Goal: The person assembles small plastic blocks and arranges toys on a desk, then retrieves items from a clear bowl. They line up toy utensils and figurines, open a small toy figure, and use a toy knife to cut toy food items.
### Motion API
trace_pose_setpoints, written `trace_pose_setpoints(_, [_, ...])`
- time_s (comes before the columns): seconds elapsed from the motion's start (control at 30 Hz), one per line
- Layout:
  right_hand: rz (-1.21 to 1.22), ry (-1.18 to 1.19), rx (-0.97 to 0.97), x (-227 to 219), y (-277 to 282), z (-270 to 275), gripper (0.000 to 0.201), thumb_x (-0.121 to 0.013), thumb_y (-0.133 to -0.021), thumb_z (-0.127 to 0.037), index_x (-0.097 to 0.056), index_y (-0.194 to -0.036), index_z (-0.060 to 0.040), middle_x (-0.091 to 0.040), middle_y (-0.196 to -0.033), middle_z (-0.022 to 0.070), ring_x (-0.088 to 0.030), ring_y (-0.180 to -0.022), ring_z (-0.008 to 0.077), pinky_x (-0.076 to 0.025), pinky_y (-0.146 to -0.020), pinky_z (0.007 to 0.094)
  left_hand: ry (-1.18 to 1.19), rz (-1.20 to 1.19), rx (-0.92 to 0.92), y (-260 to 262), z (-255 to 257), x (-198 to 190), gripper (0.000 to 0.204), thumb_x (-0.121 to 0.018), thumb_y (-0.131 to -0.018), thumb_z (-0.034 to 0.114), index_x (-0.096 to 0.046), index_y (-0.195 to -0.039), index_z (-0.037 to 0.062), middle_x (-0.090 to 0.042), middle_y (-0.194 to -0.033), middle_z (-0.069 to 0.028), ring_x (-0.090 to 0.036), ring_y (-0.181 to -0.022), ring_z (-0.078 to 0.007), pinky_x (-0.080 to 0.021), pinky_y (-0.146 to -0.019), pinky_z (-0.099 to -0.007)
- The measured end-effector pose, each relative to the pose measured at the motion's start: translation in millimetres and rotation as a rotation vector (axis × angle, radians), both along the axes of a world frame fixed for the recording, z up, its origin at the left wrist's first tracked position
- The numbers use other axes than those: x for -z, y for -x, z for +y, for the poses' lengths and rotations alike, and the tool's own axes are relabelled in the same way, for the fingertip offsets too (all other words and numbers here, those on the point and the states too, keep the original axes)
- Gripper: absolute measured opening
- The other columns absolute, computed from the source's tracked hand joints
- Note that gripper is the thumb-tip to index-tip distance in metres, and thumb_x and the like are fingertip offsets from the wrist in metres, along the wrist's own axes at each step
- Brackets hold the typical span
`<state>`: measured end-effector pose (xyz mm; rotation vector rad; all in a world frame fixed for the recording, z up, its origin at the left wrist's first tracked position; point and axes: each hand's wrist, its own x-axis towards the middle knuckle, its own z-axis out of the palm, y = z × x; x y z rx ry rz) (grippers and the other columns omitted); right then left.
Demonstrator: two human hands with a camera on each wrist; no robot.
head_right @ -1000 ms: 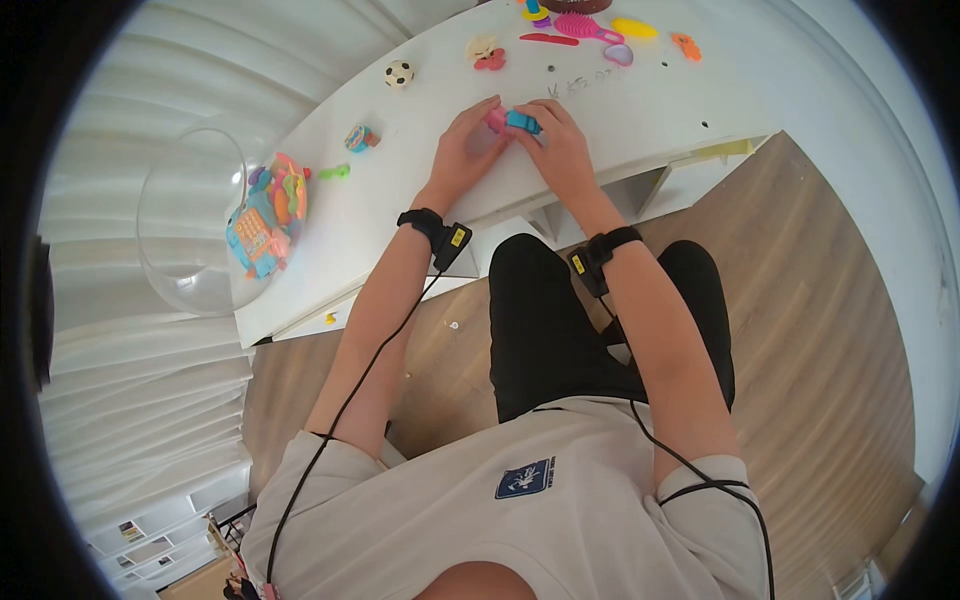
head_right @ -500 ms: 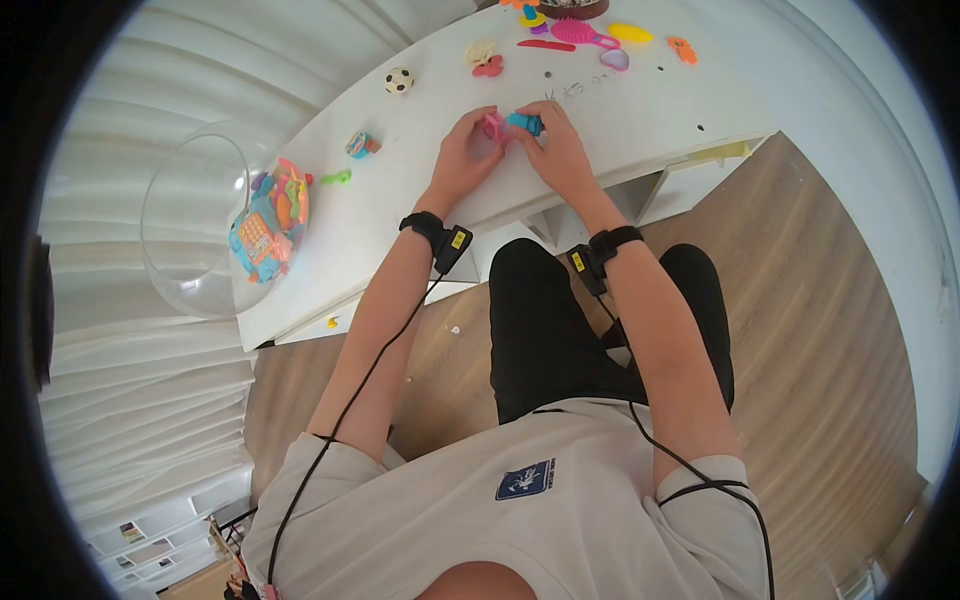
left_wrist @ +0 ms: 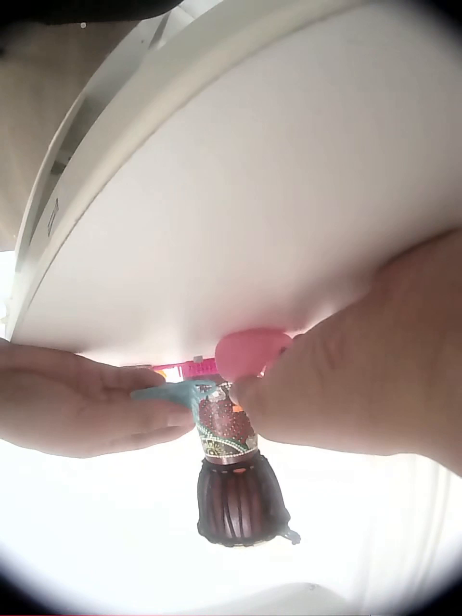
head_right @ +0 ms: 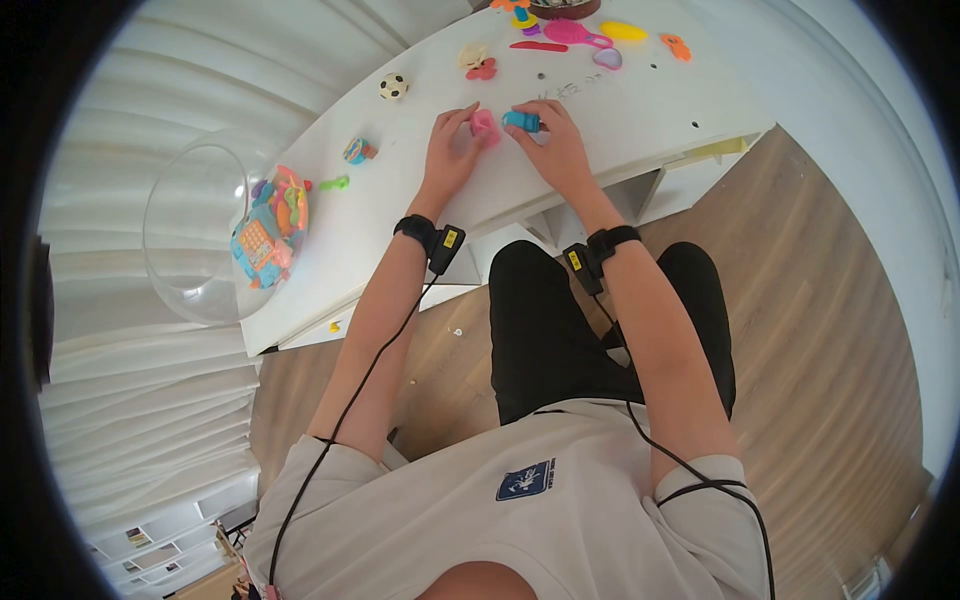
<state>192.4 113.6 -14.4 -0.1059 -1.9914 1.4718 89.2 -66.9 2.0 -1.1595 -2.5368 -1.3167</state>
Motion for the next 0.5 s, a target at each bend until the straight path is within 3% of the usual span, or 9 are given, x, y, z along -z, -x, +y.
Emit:
trace_pose_setpoints(0.1, [0.008, 0.02, 0.008, 3.0, 1.8, 0.0, 0.033, -0.08, -0.092, -0.017, -0.071, -0.122, -0.0056, -0.066, -0.124, 0.0113, -0.067, -0.108, 0.0258, -0.056, -0.091, 0.0359, -0.13, -0.036, 0.055, -0.4, 1.3, 2.1, 0.042, -0.072, -0.095, 0.011, -0.066, -0.136, 0.0051, -0.064, -0.142, -0.0156, -0.06, -0.133, -0.0285, -0.045, -0.113, -0.0376])
trace_pose_setpoints(0.17, [-0.028, 0.038, 0.006, 2.6, 1.7, -0.2, 0.036, -0.08, -0.091, -0.017, -0.072, -0.124, -0.0053, -0.066, -0.125, 0.0114, -0.067, -0.11, 0.0258, -0.056, -0.093, 0.0358, -0.136, -0.043, 0.056, 0.0, 2.4, 4.9, 0.043, -0.073, -0.094, 0.011, -0.066, -0.136, 0.005, -0.071, -0.128, -0.0173, -0.068, -0.12, -0.0307, -0.05, -0.107, -0.0375])
trace_pose_setpoints(0.3, [-0.037, 0.071, 0.004, 2.8, 1.1, -2.0, 0.037, -0.08, -0.091, -0.017, -0.073, -0.125, -0.0052, -0.066, -0.127, 0.0113, -0.068, -0.109, 0.0253, -0.057, -0.092, 0.0354, -0.143, -0.113, 0.043, -4.6, 1.5, -0.3, 0.04, -0.071, -0.094, 0.011, -0.067, -0.134, 0.0046, -0.072, -0.128, -0.0166, -0.067, -0.123, -0.0306, -0.05, -0.107, -0.0371])
trace_pose_setpoints(0.37, [-0.056, 0.109, 0.009, 0.2, -0.4, -2.6, 0.037, -0.081, -0.091, -0.019, -0.073, -0.125, -0.0049, -0.066, -0.127, 0.0113, -0.069, -0.107, 0.0251, -0.059, -0.091, 0.0346, -0.08, -0.127, 0.074, -3.6, -0.4, -1.4, 0.038, -0.071, -0.099, 0.016, -0.068, -0.134, 0.0041, -0.072, -0.132, -0.0125, -0.066, -0.126, -0.0237, -0.047, -0.111, -0.0354])
trace_pose_setpoints(0.5, [-0.066, 0.087, 0.032, -2.2, -0.5, -2.9, 0.037, -0.08, -0.092, -0.019, -0.073, -0.125, -0.0043, -0.067, -0.124, 0.012, -0.069, -0.106, 0.0259, -0.059, -0.089, 0.034, -0.064, -0.066, 0.085, -0.8, -0.9, 2.7, 0.037, -0.072, -0.098, 0.017, -0.07, -0.134, 0.0058, -0.073, -0.13, -0.0119, -0.066, -0.125, -0.0234, -0.047, -0.11, -0.035])
